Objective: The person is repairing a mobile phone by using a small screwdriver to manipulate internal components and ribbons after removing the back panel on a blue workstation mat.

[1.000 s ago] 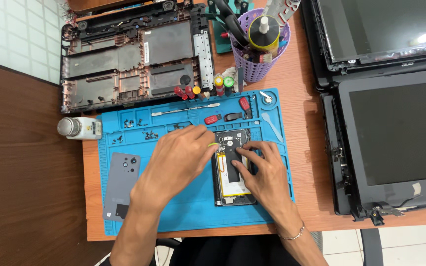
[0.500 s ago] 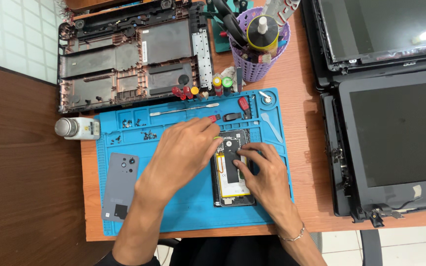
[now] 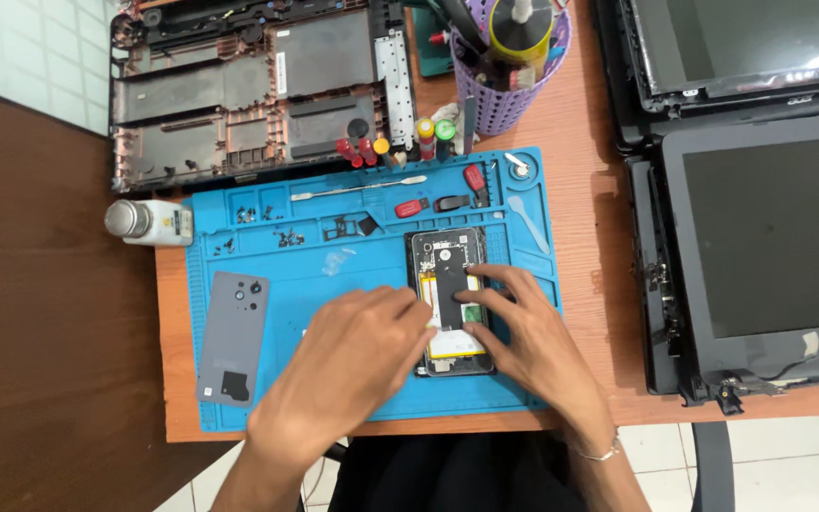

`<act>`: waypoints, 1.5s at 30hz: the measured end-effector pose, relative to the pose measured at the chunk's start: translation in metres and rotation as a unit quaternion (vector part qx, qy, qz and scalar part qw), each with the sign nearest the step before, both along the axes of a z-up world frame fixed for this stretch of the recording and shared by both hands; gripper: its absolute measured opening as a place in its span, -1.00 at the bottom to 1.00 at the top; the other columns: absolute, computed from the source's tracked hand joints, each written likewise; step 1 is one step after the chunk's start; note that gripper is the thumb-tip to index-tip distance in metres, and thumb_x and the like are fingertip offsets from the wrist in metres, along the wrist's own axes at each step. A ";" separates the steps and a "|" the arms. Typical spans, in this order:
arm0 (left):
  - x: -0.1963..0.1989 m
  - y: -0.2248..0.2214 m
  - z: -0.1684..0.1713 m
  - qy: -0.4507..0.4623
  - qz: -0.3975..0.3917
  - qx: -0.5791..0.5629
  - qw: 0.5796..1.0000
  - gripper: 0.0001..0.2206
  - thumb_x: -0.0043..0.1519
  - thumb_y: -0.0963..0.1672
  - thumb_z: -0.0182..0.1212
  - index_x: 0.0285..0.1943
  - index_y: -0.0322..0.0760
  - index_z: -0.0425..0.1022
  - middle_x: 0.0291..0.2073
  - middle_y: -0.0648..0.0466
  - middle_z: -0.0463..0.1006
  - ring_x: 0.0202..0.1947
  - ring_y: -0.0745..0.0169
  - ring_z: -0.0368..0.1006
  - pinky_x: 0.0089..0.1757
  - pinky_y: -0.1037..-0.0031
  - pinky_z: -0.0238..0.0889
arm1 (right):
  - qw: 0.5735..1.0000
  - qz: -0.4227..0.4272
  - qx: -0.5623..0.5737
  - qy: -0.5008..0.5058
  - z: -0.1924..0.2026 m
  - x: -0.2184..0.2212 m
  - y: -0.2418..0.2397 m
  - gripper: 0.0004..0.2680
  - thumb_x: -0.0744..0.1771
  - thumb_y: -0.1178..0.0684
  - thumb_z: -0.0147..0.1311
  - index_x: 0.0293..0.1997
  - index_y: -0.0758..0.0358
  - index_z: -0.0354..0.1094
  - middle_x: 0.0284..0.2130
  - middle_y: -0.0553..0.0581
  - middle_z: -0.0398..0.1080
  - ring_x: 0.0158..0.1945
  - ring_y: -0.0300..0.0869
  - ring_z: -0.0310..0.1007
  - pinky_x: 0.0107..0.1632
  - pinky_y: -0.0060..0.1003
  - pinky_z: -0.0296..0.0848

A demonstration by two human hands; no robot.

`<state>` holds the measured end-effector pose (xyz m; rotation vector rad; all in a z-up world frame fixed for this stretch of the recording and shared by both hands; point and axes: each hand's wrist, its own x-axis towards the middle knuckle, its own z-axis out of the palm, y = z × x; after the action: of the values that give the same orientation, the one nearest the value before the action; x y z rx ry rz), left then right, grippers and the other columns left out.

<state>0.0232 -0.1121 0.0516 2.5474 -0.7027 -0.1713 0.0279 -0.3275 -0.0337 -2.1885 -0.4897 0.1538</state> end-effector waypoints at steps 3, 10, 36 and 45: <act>-0.014 -0.001 -0.002 0.035 -0.004 -0.002 0.999 -0.88 0.21 -0.18 0.23 -0.33 -0.41 0.51 -0.39 -0.08 0.57 -0.36 -0.08 0.52 -0.29 0.18 0.36 | 0.998 0.050 -0.019 0.013 0.003 -0.007 -0.008 -0.72 0.21 0.12 0.30 0.00 0.22 0.50 0.21 0.17 0.30 0.30 0.09 0.25 0.24 -0.06 0.32; -0.027 -0.011 -0.012 0.037 -0.007 0.012 0.999 -0.84 0.22 -0.14 0.26 -0.31 -0.41 0.54 -0.40 -0.07 0.57 -0.37 -0.04 0.52 -0.31 0.17 0.34 | 0.996 0.085 -0.002 0.035 -0.007 -0.014 -0.018 -0.64 0.20 0.11 0.32 0.11 0.17 0.48 0.34 0.15 0.21 0.44 0.08 0.08 0.36 -0.04 0.21; -0.033 -0.023 -0.012 -0.006 -0.023 0.058 0.998 -0.91 0.06 -0.28 0.20 -0.28 -0.42 0.52 -0.35 -0.10 0.57 -0.32 -0.05 0.53 -0.26 0.20 0.36 | 0.995 0.074 0.053 0.033 -0.017 -0.019 -0.023 -0.77 0.18 0.11 0.35 -0.11 0.18 0.55 0.31 0.13 0.27 0.48 0.06 0.06 0.42 0.02 0.15; -0.036 -0.023 -0.006 0.001 -0.016 0.010 1.000 -0.94 0.18 -0.22 0.24 -0.30 -0.39 0.51 -0.39 -0.06 0.56 -0.39 -0.01 0.48 -0.28 0.21 0.30 | 0.995 0.075 0.062 0.022 -0.020 -0.022 -0.023 -0.85 0.17 0.11 0.36 -0.26 0.19 0.58 0.25 0.13 0.31 0.46 0.07 0.09 0.40 0.03 0.19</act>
<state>-0.0132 -0.1350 0.0453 2.5563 -0.7448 -0.1928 0.0063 -0.3501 -0.0541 -2.0241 -0.6223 0.2448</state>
